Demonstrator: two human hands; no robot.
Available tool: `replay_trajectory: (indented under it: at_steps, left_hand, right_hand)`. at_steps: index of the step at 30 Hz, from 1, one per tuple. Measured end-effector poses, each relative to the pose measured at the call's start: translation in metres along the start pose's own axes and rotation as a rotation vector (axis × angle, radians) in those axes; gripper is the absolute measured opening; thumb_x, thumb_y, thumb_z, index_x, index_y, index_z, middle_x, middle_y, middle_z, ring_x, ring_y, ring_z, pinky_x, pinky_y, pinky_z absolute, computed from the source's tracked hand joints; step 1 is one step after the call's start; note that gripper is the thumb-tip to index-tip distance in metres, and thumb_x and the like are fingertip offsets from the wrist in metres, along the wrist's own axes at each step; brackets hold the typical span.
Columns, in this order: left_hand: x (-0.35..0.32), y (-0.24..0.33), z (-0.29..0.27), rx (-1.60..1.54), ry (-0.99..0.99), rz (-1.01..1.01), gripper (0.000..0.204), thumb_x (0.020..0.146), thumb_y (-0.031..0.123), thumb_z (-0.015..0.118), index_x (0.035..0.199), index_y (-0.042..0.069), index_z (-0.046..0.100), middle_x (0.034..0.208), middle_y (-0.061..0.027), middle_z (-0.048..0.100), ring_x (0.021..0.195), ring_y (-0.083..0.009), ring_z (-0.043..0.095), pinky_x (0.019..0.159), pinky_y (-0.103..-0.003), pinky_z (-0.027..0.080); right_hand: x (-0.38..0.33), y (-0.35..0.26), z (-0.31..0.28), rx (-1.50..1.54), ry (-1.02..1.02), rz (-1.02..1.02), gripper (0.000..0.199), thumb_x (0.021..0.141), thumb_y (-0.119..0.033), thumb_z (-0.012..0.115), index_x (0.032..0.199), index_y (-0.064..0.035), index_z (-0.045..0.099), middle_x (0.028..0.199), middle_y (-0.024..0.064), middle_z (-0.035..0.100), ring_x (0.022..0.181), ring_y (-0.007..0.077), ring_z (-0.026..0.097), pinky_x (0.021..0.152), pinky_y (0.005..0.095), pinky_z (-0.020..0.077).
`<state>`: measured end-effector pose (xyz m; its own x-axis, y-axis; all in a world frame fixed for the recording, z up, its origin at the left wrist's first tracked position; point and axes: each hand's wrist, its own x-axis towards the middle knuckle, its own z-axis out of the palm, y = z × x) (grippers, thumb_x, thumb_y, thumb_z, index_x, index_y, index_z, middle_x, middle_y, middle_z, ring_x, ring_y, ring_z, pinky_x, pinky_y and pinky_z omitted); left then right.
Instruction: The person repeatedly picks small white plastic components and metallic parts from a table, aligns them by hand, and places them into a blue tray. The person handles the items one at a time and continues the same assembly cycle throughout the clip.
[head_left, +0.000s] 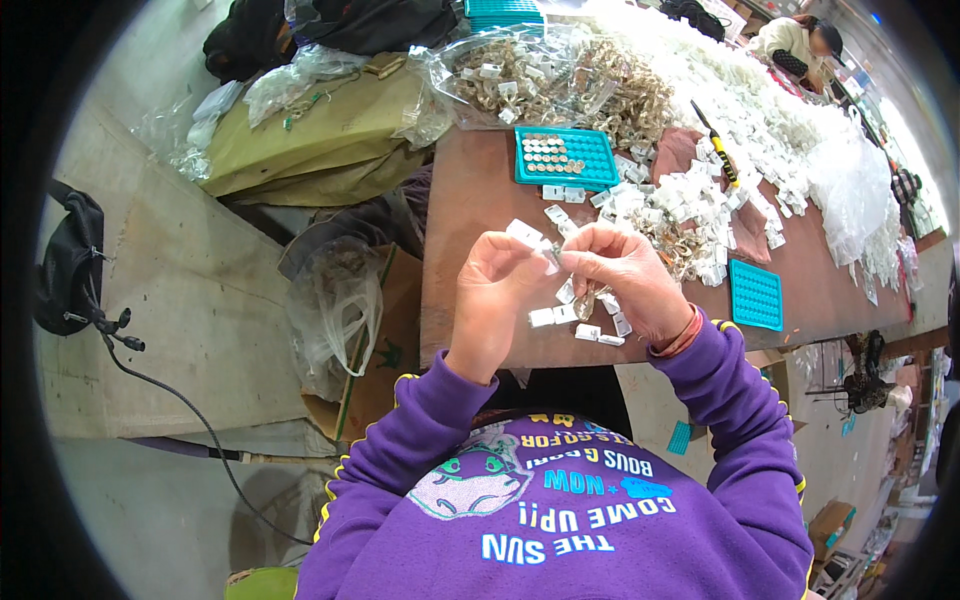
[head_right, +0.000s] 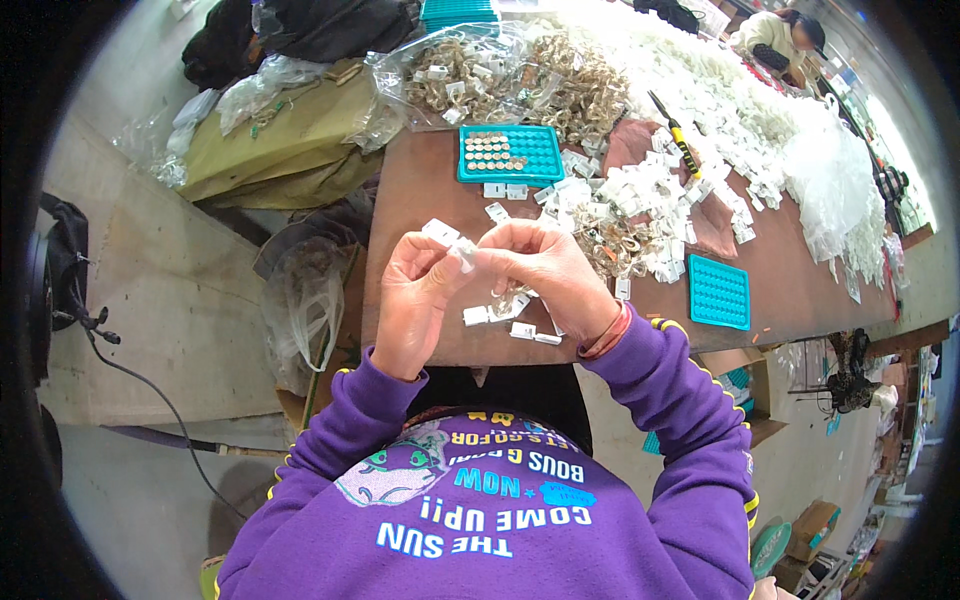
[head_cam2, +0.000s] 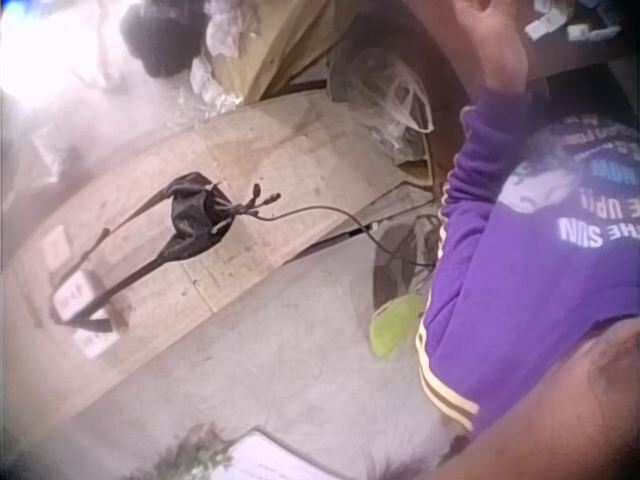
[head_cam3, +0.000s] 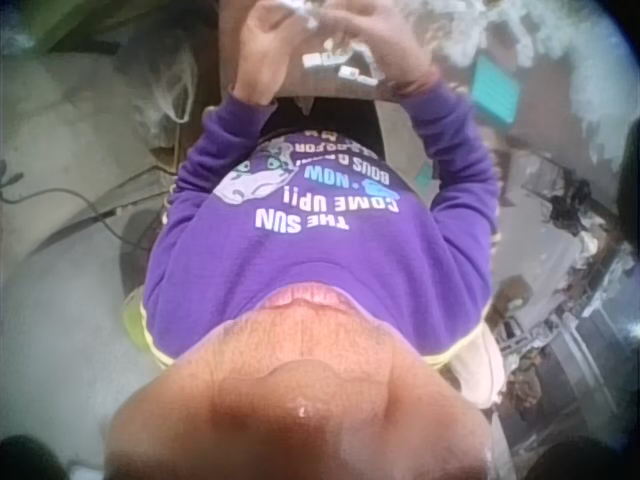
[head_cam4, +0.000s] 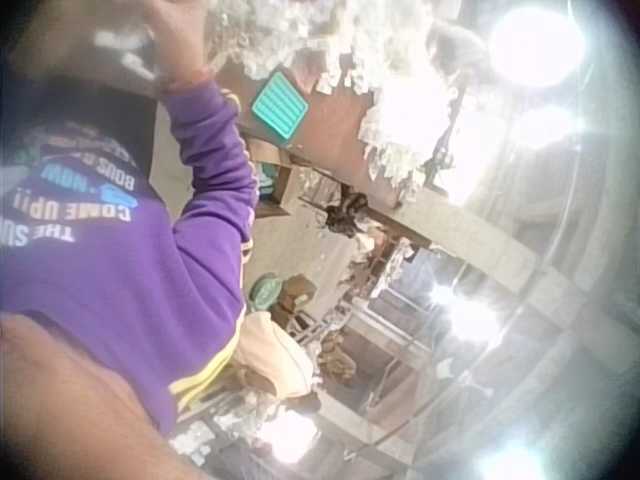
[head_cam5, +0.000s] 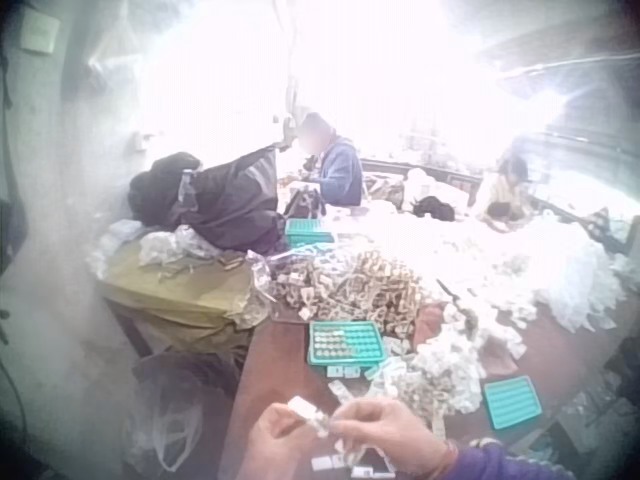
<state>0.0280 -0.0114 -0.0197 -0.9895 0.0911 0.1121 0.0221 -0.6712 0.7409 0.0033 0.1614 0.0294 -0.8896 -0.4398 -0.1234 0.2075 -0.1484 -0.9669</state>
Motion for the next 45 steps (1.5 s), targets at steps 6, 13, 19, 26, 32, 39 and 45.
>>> replay_trajectory:
  at_steps: [6,13,19,26,32,39,45]
  left_hand:
    - [-0.002,0.001,0.002,0.160,0.006,0.076,0.018,0.086,-0.001,0.068,0.096,0.006,0.054,0.094,-0.0029,0.064,0.087,-0.0096,0.062,0.078,-0.025,0.053]
    - [-0.002,0.010,0.003,0.216,-0.045,0.005,0.018,0.084,-0.004,0.068,0.094,0.005,0.056,0.093,-0.0026,0.064,0.086,-0.0092,0.062,0.077,-0.024,0.051]
    - [-0.003,0.014,0.004,0.184,-0.220,-0.070,0.017,0.081,-0.007,0.069,0.090,0.004,0.059,0.089,-0.0019,0.063,0.084,-0.0086,0.062,0.074,-0.024,0.052]
    - [-0.005,0.009,0.011,0.243,-0.049,-0.004,0.012,0.085,-0.004,0.067,0.093,0.002,0.059,0.090,-0.0033,0.066,0.084,-0.0086,0.062,0.074,-0.023,0.051]
    - [-0.005,0.011,0.013,0.522,0.096,0.181,0.012,0.088,0.000,0.067,0.096,0.001,0.057,0.094,-0.0057,0.066,0.085,-0.0085,0.062,0.076,-0.022,0.051]
    - [-0.005,0.005,0.011,0.703,0.111,0.309,0.014,0.087,-0.001,0.068,0.095,0.000,0.056,0.092,-0.0057,0.065,0.085,-0.0082,0.062,0.076,-0.022,0.051]
    - [-0.003,0.005,0.010,0.641,0.066,0.316,0.014,0.089,-0.003,0.065,0.098,0.001,0.055,0.095,-0.0046,0.064,0.087,-0.0082,0.062,0.079,-0.022,0.050]
  right_hand:
    - [-0.004,-0.002,0.004,-0.071,0.008,-0.001,0.013,0.088,-0.013,0.069,0.094,-0.0020,0.066,0.076,0.0000,0.063,0.065,0.0057,0.058,0.060,0.0198,0.0471]
    - [-0.008,-0.015,-0.001,-0.400,0.013,-0.054,0.012,0.085,-0.010,0.071,0.090,0.0012,0.072,0.079,0.0031,0.069,0.075,0.0061,0.062,0.067,0.0196,0.0478]
    - [-0.005,-0.008,-0.011,0.085,-0.205,0.297,0.020,0.081,-0.016,0.076,0.083,-0.0078,0.058,0.075,-0.0021,0.058,0.073,0.0075,0.060,0.066,0.0218,0.0503]
    - [-0.005,0.001,-0.005,0.138,-0.095,0.230,0.020,0.088,-0.024,0.070,0.086,-0.0069,0.060,0.084,0.0005,0.061,0.077,0.0080,0.063,0.071,0.0225,0.0530]
    - [-0.015,-0.011,0.004,-0.612,0.098,-0.215,0.016,0.084,-0.013,0.070,0.086,0.0022,0.067,0.078,0.0049,0.067,0.072,0.0127,0.062,0.067,0.0280,0.0492]
    - [-0.021,-0.009,0.015,-0.833,0.169,-0.437,0.007,0.081,-0.006,0.067,0.085,0.0005,0.067,0.075,0.0095,0.066,0.068,0.0163,0.063,0.064,0.0287,0.0491]
    - [-0.020,-0.012,0.015,-0.723,0.169,-0.297,0.006,0.081,-0.005,0.068,0.084,0.0004,0.067,0.070,0.0045,0.065,0.064,0.0071,0.057,0.059,0.0239,0.0459]
